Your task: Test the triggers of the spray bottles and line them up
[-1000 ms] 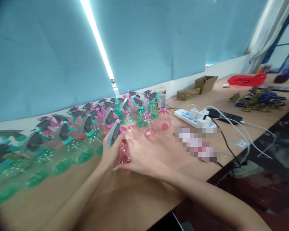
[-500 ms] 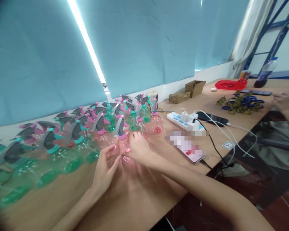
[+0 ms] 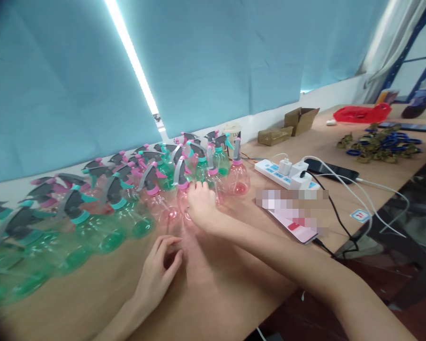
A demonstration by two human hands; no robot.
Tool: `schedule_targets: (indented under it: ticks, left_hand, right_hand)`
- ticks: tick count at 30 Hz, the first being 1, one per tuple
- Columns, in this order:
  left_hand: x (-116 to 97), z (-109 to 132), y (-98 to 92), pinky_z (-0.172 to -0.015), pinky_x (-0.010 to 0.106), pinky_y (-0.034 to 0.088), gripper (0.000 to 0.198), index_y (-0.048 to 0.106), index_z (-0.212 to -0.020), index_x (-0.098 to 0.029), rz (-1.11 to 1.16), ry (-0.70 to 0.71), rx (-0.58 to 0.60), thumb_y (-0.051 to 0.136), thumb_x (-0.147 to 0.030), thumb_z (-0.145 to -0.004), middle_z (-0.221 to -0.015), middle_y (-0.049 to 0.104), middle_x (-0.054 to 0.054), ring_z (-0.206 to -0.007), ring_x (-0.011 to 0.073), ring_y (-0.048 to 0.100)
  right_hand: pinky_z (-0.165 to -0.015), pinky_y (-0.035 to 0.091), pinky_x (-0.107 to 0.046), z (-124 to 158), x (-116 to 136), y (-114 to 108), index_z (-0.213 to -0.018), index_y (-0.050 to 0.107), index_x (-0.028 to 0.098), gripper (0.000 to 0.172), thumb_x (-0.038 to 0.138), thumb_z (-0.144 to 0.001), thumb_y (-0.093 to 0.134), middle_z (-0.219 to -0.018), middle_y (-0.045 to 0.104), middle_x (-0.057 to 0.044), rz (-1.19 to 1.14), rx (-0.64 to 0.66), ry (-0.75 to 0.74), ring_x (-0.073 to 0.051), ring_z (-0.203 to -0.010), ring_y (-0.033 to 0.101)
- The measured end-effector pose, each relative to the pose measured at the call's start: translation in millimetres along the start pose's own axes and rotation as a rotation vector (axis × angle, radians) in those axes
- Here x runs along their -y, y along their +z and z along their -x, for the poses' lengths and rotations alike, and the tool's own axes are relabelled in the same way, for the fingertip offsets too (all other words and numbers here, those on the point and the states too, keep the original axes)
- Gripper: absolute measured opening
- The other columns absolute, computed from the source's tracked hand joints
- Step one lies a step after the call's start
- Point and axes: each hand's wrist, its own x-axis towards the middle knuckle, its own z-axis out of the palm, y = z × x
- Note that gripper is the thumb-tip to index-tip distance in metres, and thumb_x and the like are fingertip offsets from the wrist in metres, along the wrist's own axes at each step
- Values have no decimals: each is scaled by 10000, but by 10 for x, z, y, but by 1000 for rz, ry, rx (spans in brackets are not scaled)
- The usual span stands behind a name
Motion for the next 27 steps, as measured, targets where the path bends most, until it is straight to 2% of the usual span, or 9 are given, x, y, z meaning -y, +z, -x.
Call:
schedule_targets:
  ticks: [5,9,13,15,18,22,24,27]
  left_hand:
    - [27,-11,7,-802,363,549,150,525,-1051,-215,14,-12,15,442,-241,-928,-1059,526,66,-857,182,641]
    - [27,-24,7,-818,355,539,154,526,-1058,-215,18,-19,28,451,-236,-925,-1055,530,60,-884,183,638]
    - [20,-21,8,-844,357,527,152,527,-1057,-217,38,-47,37,454,-247,-928,-1044,534,56,-911,185,634]
    - [18,-20,8,-850,358,524,147,530,-1047,-216,50,-53,38,453,-254,-928,-1035,538,56,-917,187,632]
    - [18,-25,4,-841,361,523,140,535,-1032,-216,55,-53,43,456,-260,-926,-1015,547,56,-914,193,627]
    - [25,-38,2,-827,361,519,128,540,-1013,-218,48,-50,41,460,-260,-923,-996,562,54,-908,198,622]
    - [26,-43,3,-819,356,518,124,544,-1005,-220,46,-47,35,463,-264,-921,-987,569,52,-899,199,622]
    - [20,-51,1,-798,352,521,119,555,-979,-219,41,-54,16,471,-270,-912,-956,585,49,-875,203,624]
  right_hand:
    - [-761,533,-412,-145,-16,71,-1098,548,139,365,203,-782,719,-1108,619,-195,1,-28,5,-325,-1054,549]
    - [-760,533,-418,-203,-12,125,-1176,524,94,452,238,-795,722,-1129,624,-215,0,-29,10,-336,-1050,568]
    - [-807,537,-443,-43,-85,112,-1354,406,100,647,274,-811,712,-1319,541,-227,-33,-49,-27,-347,-1150,543]
    - [-839,530,-449,109,-208,84,-1396,374,141,658,275,-829,681,-1363,523,-193,-123,-121,-91,-331,-1176,542]
    - [-829,527,-436,317,-496,48,-1304,493,182,471,303,-865,611,-1234,623,-140,-276,-211,-115,-302,-1102,602]
    - [-737,524,-378,425,-884,66,-1033,635,203,200,312,-879,568,-953,708,-67,-411,-250,-1,-228,-815,672]
    - [-684,515,-347,423,-1002,109,-923,646,212,152,331,-885,560,-864,707,-41,-452,-225,34,-203,-732,665]
    - [-702,513,-367,387,-1074,197,-925,618,205,214,405,-850,603,-902,691,-64,-409,-304,89,-232,-787,663]
